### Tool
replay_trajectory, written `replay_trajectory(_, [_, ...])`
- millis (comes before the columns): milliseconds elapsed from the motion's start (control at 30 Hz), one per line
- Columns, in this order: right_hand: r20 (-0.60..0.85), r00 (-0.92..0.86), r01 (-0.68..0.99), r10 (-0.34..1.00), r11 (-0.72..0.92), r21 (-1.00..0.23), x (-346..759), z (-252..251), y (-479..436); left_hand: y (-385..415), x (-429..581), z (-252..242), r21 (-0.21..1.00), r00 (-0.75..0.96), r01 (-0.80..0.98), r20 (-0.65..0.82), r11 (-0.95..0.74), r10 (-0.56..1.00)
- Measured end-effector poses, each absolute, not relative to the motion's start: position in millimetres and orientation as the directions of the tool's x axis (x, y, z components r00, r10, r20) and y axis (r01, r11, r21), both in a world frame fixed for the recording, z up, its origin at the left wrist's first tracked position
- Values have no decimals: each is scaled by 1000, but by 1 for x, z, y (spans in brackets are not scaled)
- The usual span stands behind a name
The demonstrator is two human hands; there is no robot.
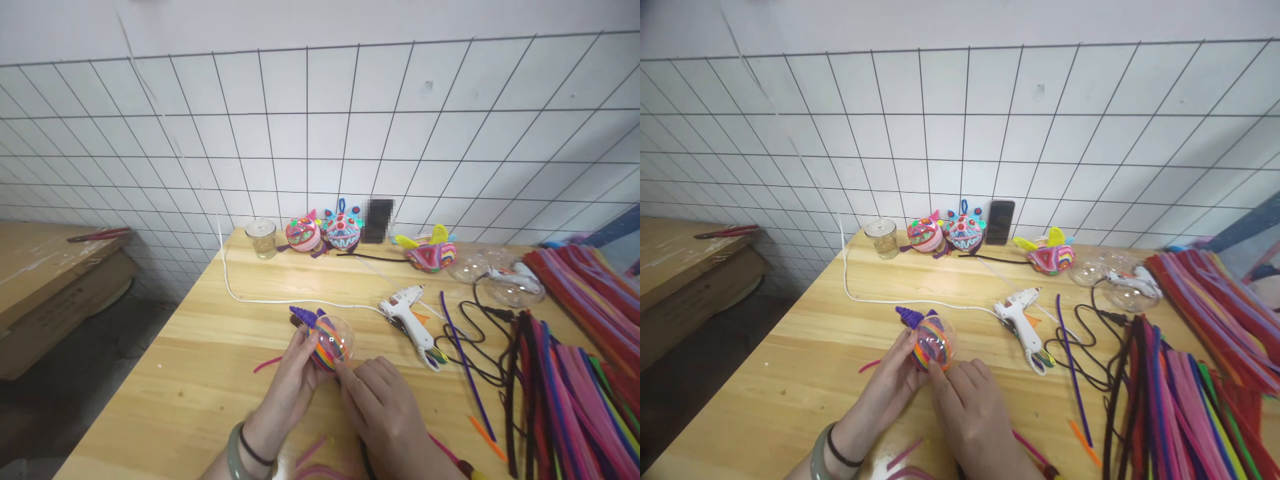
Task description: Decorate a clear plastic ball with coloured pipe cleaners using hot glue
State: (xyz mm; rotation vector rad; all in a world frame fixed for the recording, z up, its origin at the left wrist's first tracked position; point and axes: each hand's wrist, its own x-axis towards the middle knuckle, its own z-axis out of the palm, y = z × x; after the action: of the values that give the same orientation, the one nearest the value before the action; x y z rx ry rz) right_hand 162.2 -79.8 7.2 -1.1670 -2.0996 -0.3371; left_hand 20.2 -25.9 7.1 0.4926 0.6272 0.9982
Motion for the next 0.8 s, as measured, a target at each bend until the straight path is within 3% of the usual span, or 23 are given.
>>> replay_trajectory(800, [684,-354,832,637,549,-81,163,6,-82,-28,23,7,659,381,-587,-289,471,878])
